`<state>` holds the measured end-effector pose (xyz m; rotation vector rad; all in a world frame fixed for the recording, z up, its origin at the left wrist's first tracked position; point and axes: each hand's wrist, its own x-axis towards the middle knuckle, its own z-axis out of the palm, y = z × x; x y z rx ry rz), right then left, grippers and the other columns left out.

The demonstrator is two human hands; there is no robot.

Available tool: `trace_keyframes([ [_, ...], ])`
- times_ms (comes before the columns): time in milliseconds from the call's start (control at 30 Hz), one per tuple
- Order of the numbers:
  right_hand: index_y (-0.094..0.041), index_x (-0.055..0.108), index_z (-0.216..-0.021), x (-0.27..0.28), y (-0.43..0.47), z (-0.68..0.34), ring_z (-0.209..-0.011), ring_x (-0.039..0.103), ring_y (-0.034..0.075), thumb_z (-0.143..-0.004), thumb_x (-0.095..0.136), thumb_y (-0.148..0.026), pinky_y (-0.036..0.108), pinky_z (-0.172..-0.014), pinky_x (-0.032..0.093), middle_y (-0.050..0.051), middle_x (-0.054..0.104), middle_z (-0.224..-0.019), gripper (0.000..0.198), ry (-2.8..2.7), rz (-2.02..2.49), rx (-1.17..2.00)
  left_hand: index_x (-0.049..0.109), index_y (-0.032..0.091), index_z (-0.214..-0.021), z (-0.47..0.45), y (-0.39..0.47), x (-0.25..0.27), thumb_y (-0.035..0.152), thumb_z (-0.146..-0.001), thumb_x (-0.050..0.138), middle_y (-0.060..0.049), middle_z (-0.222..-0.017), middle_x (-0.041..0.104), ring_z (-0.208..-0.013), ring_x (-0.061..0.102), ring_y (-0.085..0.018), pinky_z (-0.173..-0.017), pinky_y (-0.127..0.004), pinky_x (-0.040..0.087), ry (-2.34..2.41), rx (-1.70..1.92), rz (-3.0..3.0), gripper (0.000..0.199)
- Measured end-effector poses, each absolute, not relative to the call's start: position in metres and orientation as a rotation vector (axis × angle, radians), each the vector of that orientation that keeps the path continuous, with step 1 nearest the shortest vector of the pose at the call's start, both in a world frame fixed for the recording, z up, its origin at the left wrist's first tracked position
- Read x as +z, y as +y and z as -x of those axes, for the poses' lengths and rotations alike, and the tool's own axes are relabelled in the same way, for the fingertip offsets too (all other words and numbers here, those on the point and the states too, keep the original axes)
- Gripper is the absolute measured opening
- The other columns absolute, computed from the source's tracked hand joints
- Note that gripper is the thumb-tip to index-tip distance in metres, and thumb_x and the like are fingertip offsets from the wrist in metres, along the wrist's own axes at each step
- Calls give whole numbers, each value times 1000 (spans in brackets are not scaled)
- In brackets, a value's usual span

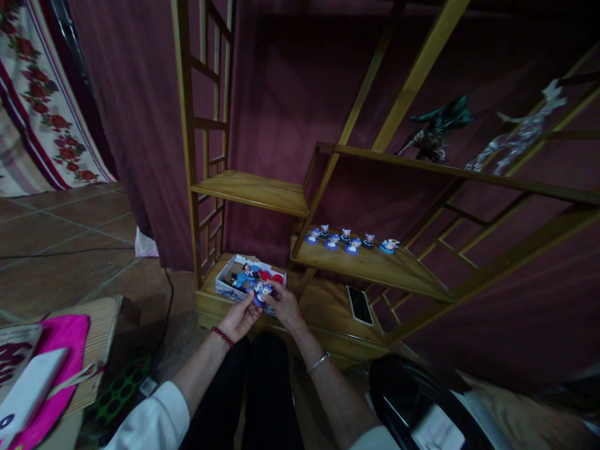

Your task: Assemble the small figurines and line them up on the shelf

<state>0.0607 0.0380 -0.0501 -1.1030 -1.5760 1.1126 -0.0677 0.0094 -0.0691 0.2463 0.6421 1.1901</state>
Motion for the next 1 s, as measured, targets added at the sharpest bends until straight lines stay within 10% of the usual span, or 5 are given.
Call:
trace_keyframes([
  [1000,-22,56,-92,-56,37,-61,-70,55,13,-61,60,-33,24,-66,44,-2,60,-77,33,-1596,1167,1011,55,10,-74,67,7,-64,25,-75,55,-3,-62,59,-53,55,-6,-47,-14,45,639,1208,-213,16],
])
